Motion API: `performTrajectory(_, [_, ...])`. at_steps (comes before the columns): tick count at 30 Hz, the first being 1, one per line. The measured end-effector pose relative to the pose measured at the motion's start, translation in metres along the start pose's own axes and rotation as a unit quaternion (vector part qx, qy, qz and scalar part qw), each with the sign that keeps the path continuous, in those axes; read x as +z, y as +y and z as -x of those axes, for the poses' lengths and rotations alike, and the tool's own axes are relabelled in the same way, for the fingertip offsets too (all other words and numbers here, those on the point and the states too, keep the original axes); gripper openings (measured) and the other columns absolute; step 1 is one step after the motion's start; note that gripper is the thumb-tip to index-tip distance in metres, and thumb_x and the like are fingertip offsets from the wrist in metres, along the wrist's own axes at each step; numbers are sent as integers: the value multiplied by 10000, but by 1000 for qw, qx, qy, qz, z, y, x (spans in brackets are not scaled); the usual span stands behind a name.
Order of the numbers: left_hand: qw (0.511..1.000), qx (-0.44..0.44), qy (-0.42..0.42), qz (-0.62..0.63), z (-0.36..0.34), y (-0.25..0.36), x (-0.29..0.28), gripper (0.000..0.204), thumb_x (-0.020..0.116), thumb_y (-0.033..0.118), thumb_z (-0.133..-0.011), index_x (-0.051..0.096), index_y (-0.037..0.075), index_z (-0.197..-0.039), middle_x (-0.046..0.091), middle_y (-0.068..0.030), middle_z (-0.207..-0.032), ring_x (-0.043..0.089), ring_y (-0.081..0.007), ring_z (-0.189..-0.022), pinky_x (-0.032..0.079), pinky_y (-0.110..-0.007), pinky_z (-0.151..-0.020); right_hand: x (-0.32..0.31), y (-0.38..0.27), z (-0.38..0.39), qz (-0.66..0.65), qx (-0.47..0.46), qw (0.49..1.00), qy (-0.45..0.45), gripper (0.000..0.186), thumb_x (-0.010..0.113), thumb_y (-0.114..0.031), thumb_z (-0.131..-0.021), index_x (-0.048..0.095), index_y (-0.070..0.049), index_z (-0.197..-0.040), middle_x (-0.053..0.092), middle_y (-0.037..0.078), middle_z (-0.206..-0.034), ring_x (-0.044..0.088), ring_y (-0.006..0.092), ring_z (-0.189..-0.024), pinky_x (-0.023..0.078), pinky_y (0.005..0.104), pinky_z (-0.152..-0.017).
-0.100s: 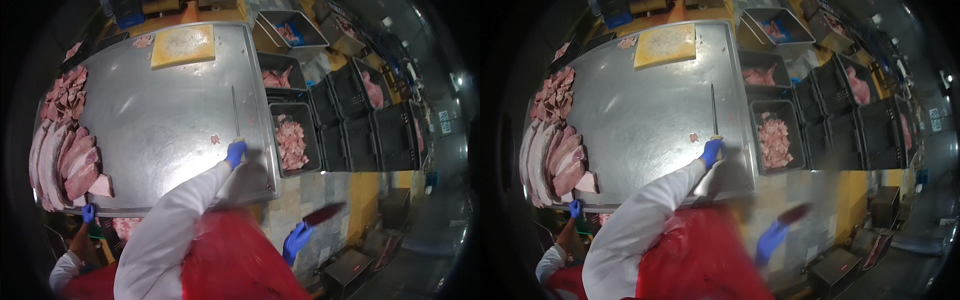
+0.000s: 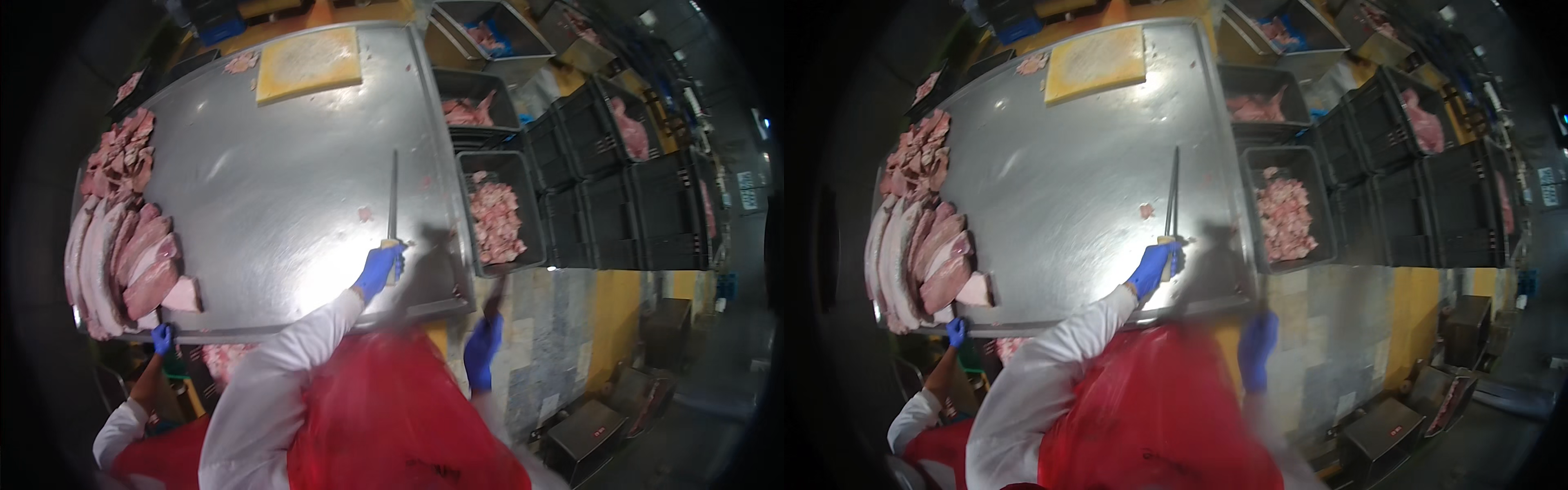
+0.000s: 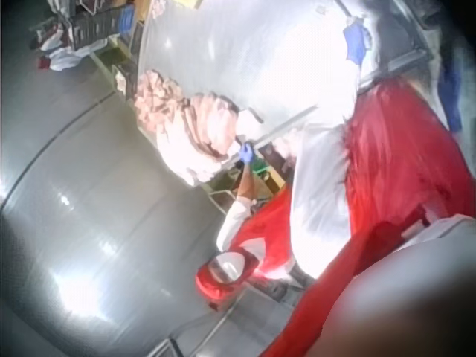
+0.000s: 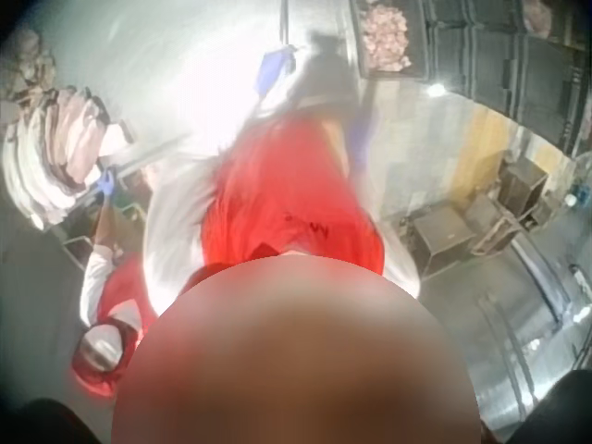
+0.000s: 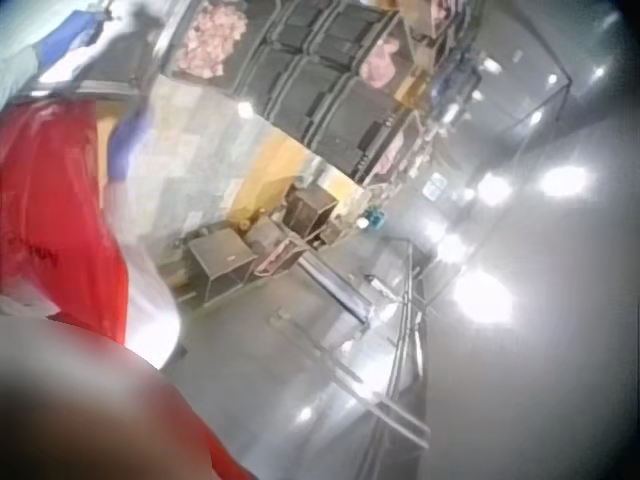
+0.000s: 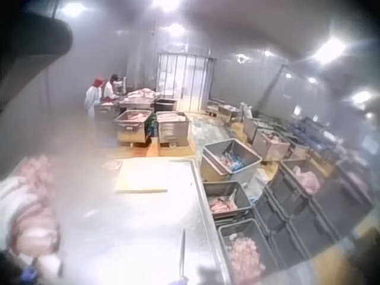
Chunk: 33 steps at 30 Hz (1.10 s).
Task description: The person uses a knife to trim fat and slice large pieces of raw meat on a stainless steel table. They separate the trimmed fat from the lean meat, placing the fat into a nearby bin and the lean meat into a tray. The person handles the meat with gloved hands, repeatedly cutting and organizing the pieces.
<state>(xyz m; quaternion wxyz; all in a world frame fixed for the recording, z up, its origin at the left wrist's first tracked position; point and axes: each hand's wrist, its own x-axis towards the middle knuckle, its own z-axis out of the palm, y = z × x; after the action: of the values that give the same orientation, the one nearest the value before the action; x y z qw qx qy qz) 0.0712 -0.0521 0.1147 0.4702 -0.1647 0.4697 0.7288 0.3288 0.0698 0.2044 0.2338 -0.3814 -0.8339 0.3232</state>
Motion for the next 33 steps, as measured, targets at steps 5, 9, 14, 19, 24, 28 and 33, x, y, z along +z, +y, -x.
performTrajectory(5, [987,27,71,-140,135,28,-19,92,618,121,-953,609,33,-981,589,-8,-714,541,-87,-516,449,-251,-450,177,-31,-49,-52,-218,968,-109,178,567,-17,-882,540,-9,-1057,567,188,-975,552,384,-932,438,472,-832])
performTrajectory(9, [981,78,120,-129,210,55,-28,117,623,127,-950,593,14,-950,580,-26,-705,539,-96,-503,451,-253,-443,213,-126,-28,-162,-287,932,-148,353,610,36,-767,515,-68,-1090,546,162,-1048,534,368,-981,403,476,-866])
performTrajectory(14, [972,115,160,-131,271,82,-40,126,626,122,-944,580,10,-979,577,-27,-703,543,-99,-512,456,-254,-455,235,-189,6,-238,-350,892,-159,419,618,59,-749,503,-74,-1129,544,143,-1055,527,346,-995,375,468,-886])
performTrajectory(19, [974,143,149,-93,299,90,-65,122,641,128,-925,582,21,-926,575,-23,-692,546,-104,-511,454,-259,-459,227,-231,29,-218,-378,884,-169,350,604,-19,-815,515,-69,-1149,562,142,-1078,532,343,-1035,386,482,-893])
performTrajectory(24, [957,134,139,-216,323,119,-116,132,649,149,-919,615,23,-903,582,-20,-649,548,-103,-517,433,-264,-467,266,-92,-2,48,-369,925,-78,216,587,-78,-840,582,-36,-1052,589,186,-976,578,367,-904,471,490,-825])
performTrajectory(28, [824,294,220,-432,331,127,-185,198,677,181,-881,629,-10,-902,636,-127,-662,638,-241,-570,475,-363,-513,192,-76,-5,94,-276,948,-128,162,586,-82,-899,583,-10,-1044,606,187,-852,589,401,-806,477,478,-745])
performTrajectory(33, [571,372,239,-692,340,161,-244,394,759,184,-773,602,24,-1098,662,-211,-780,662,-400,-699,514,-457,-609,197,-123,35,-105,-238,950,-173,189,605,-192,-976,583,-7,-1007,612,88,-744,598,275,-659,462,381,-608])
